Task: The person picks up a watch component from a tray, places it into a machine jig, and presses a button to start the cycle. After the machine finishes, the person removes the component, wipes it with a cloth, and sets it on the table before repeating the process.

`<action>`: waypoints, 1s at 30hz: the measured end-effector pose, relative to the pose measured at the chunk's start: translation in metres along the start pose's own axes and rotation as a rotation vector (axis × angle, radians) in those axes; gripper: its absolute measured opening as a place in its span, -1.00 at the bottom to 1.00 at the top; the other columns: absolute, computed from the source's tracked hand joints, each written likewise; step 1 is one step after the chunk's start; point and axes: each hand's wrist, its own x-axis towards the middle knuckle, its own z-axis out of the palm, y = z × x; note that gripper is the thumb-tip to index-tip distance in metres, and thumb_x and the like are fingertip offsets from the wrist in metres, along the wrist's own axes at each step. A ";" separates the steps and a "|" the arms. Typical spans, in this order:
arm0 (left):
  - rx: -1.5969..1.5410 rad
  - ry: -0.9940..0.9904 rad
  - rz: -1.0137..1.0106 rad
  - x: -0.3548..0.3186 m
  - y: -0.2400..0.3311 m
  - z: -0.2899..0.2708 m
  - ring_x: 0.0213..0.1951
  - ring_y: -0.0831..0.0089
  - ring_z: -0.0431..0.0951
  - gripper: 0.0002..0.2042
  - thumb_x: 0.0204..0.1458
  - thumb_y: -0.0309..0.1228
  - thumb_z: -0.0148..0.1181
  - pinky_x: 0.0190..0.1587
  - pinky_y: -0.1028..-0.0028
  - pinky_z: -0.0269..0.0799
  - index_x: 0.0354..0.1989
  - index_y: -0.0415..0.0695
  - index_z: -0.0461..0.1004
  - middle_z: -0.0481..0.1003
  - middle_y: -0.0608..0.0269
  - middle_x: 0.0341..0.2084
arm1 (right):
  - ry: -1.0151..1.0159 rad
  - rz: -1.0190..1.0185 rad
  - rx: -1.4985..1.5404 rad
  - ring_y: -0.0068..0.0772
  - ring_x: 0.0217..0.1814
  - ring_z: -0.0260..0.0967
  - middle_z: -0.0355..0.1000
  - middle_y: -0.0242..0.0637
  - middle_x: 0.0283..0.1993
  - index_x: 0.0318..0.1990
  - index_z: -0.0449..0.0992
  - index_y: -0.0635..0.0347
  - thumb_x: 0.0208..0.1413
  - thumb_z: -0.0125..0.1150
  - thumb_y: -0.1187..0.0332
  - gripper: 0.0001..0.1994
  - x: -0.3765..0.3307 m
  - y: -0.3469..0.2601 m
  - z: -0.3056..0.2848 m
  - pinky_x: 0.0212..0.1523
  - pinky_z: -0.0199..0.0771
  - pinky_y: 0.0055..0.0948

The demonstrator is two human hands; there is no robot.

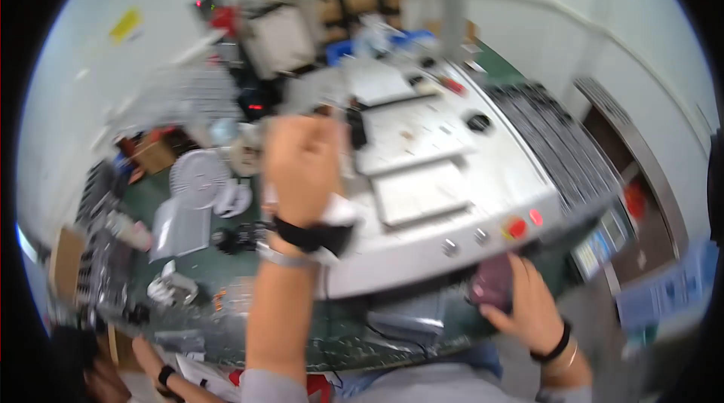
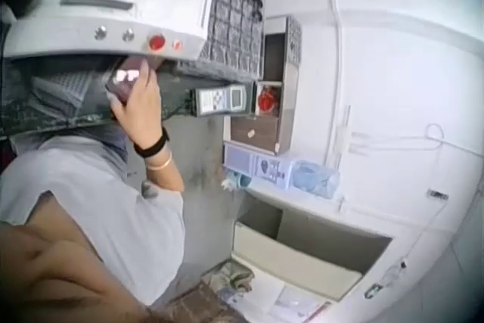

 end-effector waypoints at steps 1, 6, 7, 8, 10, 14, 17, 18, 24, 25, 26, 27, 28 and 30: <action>0.003 -0.050 0.184 0.003 0.020 0.004 -0.46 0.27 0.40 -0.93 -0.23 -0.56 0.17 -0.41 0.38 0.29 -0.52 -0.18 0.43 0.40 0.16 -0.54 | -0.022 0.095 -0.005 0.21 0.05 0.16 0.13 0.24 0.04 0.14 0.00 0.50 -0.31 0.40 0.23 -0.11 -0.015 0.011 0.011 0.08 0.20 -0.16; 0.294 -0.361 0.659 -0.012 0.056 -0.030 -0.50 0.39 0.34 -0.77 -0.30 -0.50 0.12 -0.42 0.41 0.24 -0.37 -0.29 0.45 0.36 0.24 -0.49 | 0.123 0.171 -0.114 0.29 0.07 0.13 0.15 0.32 0.08 0.20 0.01 0.48 -0.13 0.26 0.23 -0.21 -0.038 0.002 0.049 0.08 0.15 -0.07; 0.329 -0.384 0.699 -0.014 0.054 -0.039 -0.50 0.41 0.33 -0.75 -0.31 -0.49 0.10 -0.43 0.43 0.22 -0.38 -0.31 0.44 0.36 0.24 -0.49 | 0.118 0.132 -0.106 0.29 0.07 0.13 0.15 0.32 0.08 0.20 0.01 0.48 -0.13 0.26 0.23 -0.21 -0.033 0.001 0.050 0.08 0.15 -0.07; 0.358 -0.408 0.740 -0.018 0.054 -0.047 -0.51 0.44 0.32 -0.74 -0.32 -0.49 0.09 -0.44 0.45 0.21 -0.39 -0.34 0.44 0.36 0.23 -0.49 | 0.125 0.131 -0.137 0.34 0.07 0.12 0.11 0.41 0.07 0.20 -0.07 0.54 -0.17 0.30 0.16 -0.11 -0.030 0.003 0.050 0.08 0.16 -0.07; 0.438 -0.419 0.829 -0.026 0.057 -0.058 -0.47 0.45 0.33 -0.73 -0.32 -0.46 0.08 -0.43 0.48 0.22 -0.40 -0.37 0.45 0.37 0.23 -0.47 | 0.091 0.191 -0.160 0.43 0.08 0.10 0.03 0.55 0.09 0.21 -0.15 0.55 -0.20 0.34 0.08 -0.01 -0.027 0.002 0.049 0.09 0.17 -0.05; 0.508 -0.543 1.010 -0.035 0.067 -0.071 -0.39 0.44 0.37 -0.74 -0.18 -0.40 0.03 -0.33 0.49 0.26 -0.39 -0.37 0.47 0.39 0.23 -0.43 | 0.036 0.280 -0.167 0.45 0.09 0.09 -0.01 0.55 0.12 0.25 -0.17 0.46 -0.19 0.34 0.06 0.00 -0.019 -0.005 0.048 0.09 0.16 -0.03; 0.541 -0.572 1.058 -0.042 0.070 -0.076 -0.36 0.41 0.38 -0.73 -0.16 -0.36 0.02 -0.28 0.46 0.28 -0.39 -0.36 0.47 0.38 0.22 -0.42 | 0.058 0.344 -0.171 0.40 0.11 0.09 -0.04 0.49 0.16 0.26 -0.22 0.42 -0.27 0.38 0.13 0.05 -0.019 0.012 0.061 0.11 0.17 -0.09; 0.558 -0.591 1.077 -0.044 0.071 -0.078 -0.35 0.40 0.38 -0.72 -0.16 -0.36 0.02 -0.27 0.45 0.28 -0.39 -0.35 0.47 0.38 0.21 -0.42 | 0.096 0.372 -0.172 0.35 0.14 0.09 -0.06 0.43 0.19 0.27 -0.27 0.39 -0.35 0.43 0.20 0.10 -0.016 0.015 0.066 0.11 0.19 -0.16; 0.562 -0.638 1.100 -0.053 0.073 -0.085 -0.34 0.37 0.38 -0.72 -0.17 -0.34 0.02 -0.24 0.44 0.28 -0.41 -0.34 0.47 0.38 0.21 -0.42 | 0.059 0.359 -0.247 0.35 0.09 0.16 -0.07 0.44 0.19 0.26 -0.26 0.37 -0.35 0.44 0.16 0.11 -0.012 0.021 0.074 0.07 0.26 -0.14; 0.558 -0.639 1.096 -0.054 0.074 -0.086 -0.34 0.37 0.38 -0.72 -0.17 -0.34 0.02 -0.24 0.44 0.28 -0.41 -0.34 0.47 0.38 0.21 -0.42 | 0.077 0.365 -0.256 0.34 0.08 0.16 -0.06 0.44 0.19 0.26 -0.25 0.37 -0.35 0.44 0.16 0.10 -0.011 0.019 0.073 0.06 0.27 -0.14; 0.569 -0.645 1.107 -0.055 0.076 -0.088 -0.34 0.37 0.37 -0.73 -0.17 -0.34 0.01 -0.24 0.43 0.28 -0.41 -0.33 0.47 0.37 0.22 -0.42 | 0.095 0.370 -0.264 0.34 0.07 0.17 -0.05 0.43 0.18 0.26 -0.25 0.37 -0.36 0.44 0.16 0.10 -0.011 0.018 0.074 0.06 0.27 -0.14; 0.580 -0.652 1.118 -0.055 0.078 -0.090 -0.34 0.38 0.37 -0.73 -0.17 -0.34 0.01 -0.25 0.43 0.27 -0.42 -0.32 0.47 0.37 0.22 -0.43 | 0.098 0.378 -0.231 0.33 0.08 0.17 -0.03 0.41 0.17 0.26 -0.25 0.37 -0.36 0.42 0.20 0.09 -0.010 0.021 0.075 0.07 0.26 -0.14; 0.577 -0.654 1.114 -0.057 0.078 -0.090 -0.34 0.38 0.37 -0.73 -0.17 -0.34 0.01 -0.25 0.43 0.27 -0.42 -0.32 0.47 0.37 0.22 -0.43 | 0.094 0.379 -0.233 0.33 0.08 0.17 -0.03 0.41 0.17 0.26 -0.25 0.37 -0.36 0.42 0.20 0.09 -0.010 0.019 0.073 0.07 0.26 -0.14; 0.551 -0.633 1.094 -0.061 0.080 -0.091 -0.35 0.38 0.36 -0.74 -0.18 -0.34 0.01 -0.26 0.43 0.27 -0.43 -0.31 0.47 0.35 0.24 -0.46 | 0.117 0.388 -0.185 0.33 0.04 0.19 0.01 0.40 0.15 0.26 -0.28 0.39 -0.39 0.37 0.30 0.08 -0.011 0.016 0.069 0.05 0.28 -0.13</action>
